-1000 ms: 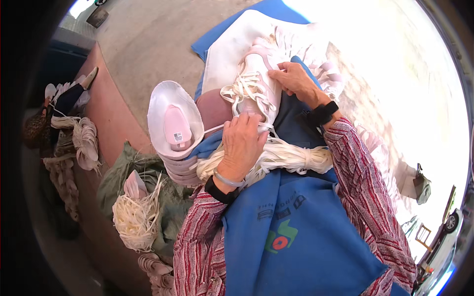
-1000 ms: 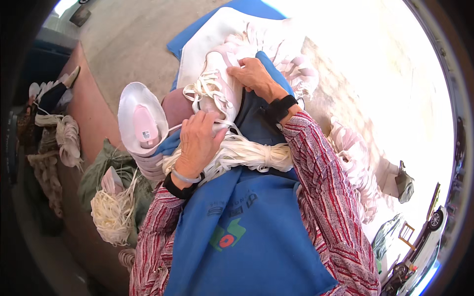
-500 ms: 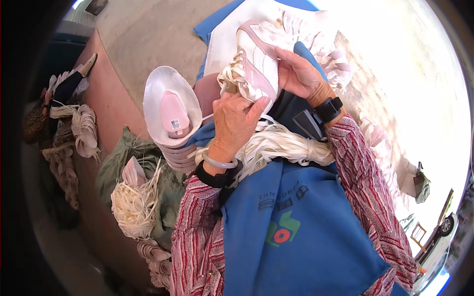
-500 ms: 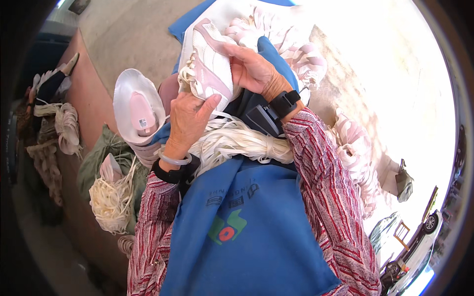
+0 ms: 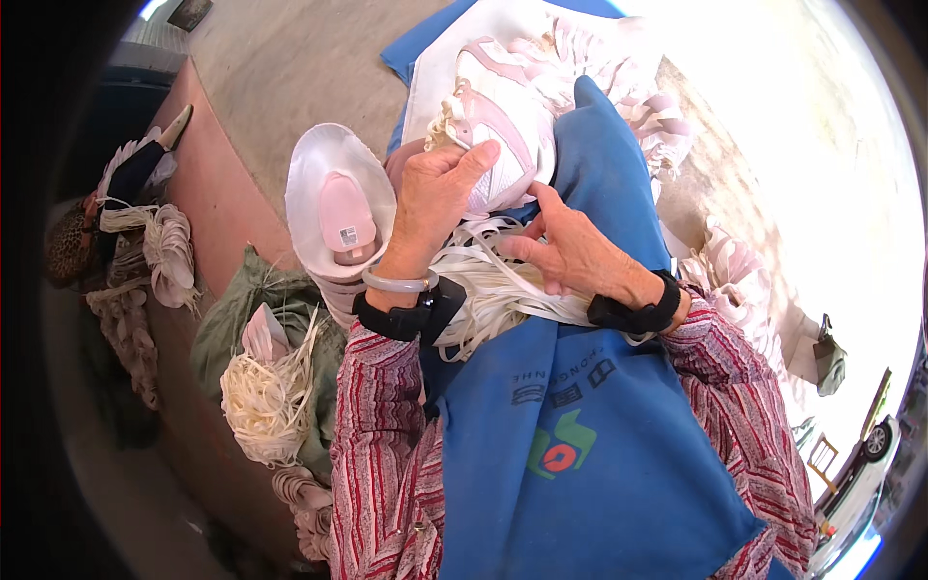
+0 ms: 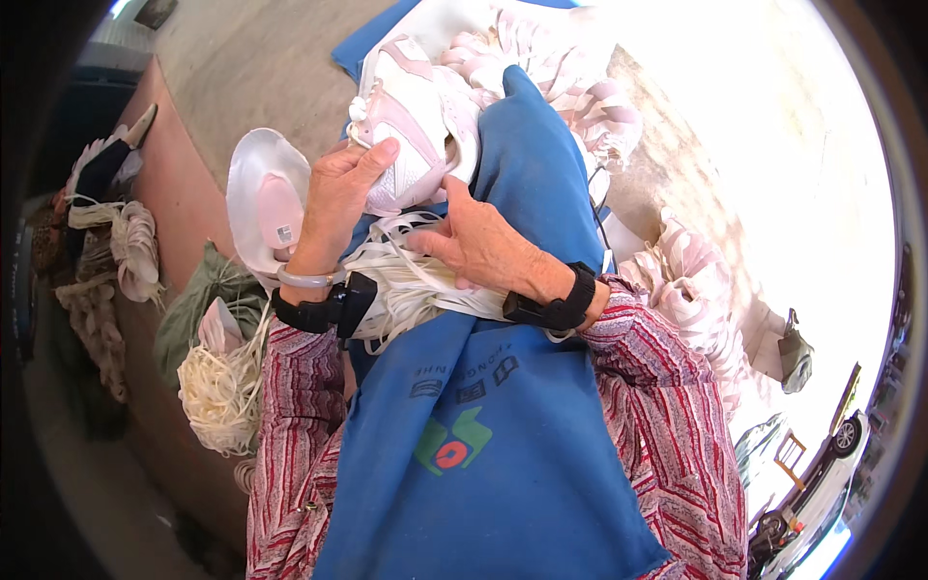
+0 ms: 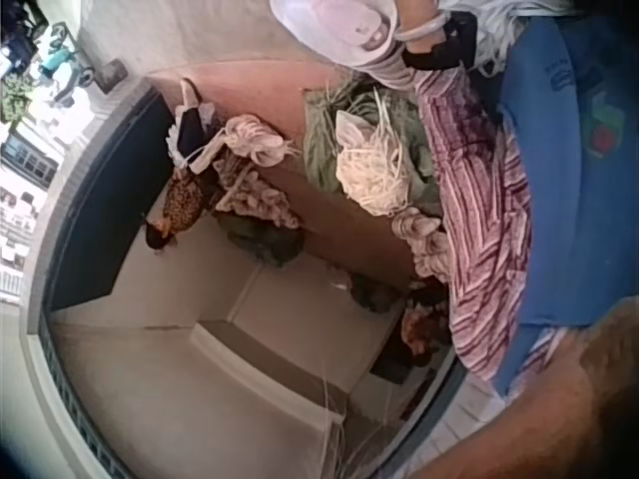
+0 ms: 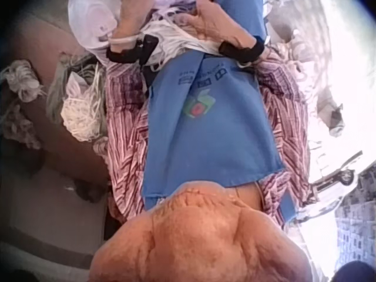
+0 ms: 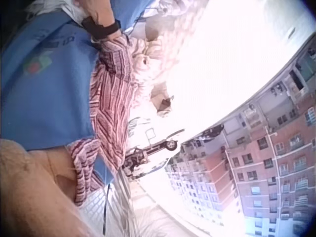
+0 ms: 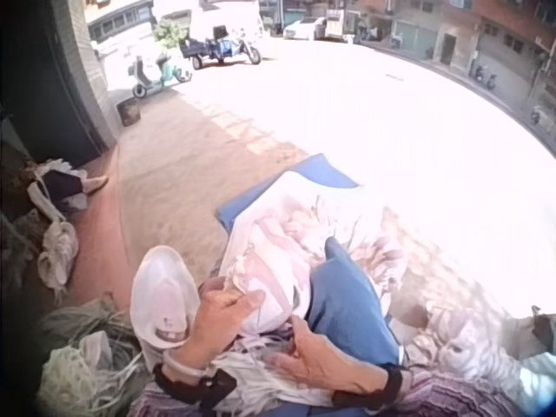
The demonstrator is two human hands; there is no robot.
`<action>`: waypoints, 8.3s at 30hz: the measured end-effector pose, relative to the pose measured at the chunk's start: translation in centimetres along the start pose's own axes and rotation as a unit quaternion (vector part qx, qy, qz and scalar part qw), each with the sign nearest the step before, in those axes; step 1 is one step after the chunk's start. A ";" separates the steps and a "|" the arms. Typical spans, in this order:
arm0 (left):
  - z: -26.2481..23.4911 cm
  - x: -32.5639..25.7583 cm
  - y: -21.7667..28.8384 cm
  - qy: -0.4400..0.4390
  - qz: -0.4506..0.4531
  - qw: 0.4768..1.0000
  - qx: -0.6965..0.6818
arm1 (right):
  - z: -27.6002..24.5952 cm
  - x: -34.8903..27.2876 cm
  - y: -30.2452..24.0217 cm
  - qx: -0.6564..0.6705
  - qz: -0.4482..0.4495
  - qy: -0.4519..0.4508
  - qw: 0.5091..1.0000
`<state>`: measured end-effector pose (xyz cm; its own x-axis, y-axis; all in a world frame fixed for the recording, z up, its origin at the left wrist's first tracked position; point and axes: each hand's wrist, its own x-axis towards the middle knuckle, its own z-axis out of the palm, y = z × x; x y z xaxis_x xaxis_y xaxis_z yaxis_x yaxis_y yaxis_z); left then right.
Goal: The person laces a shoe by hand, pulling laces through the eyelets and tightening them, then repeats the process for another shoe.
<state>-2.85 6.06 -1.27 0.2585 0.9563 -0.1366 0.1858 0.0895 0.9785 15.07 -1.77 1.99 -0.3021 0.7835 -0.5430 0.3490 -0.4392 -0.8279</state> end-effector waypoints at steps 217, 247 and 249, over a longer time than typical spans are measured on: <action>13.1 -6.8 -0.1 -0.282 0.271 0.878 0.277 | -11.1 -13.7 9.8 -0.156 -0.041 0.112 0.981; 12.5 -7.3 0.3 -0.258 0.235 0.891 0.292 | -16.6 -18.3 17.6 0.427 -0.145 0.119 0.884; 12.5 -7.3 0.2 -0.255 0.230 0.896 0.280 | -16.6 -18.5 18.2 0.442 -0.148 0.145 0.873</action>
<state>7.15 -4.36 -1.99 0.8031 0.5918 0.0700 0.3576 -0.5725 0.7378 41.72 -16.97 -0.73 0.0198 0.9424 -0.3339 -0.5664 -0.2647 -0.7805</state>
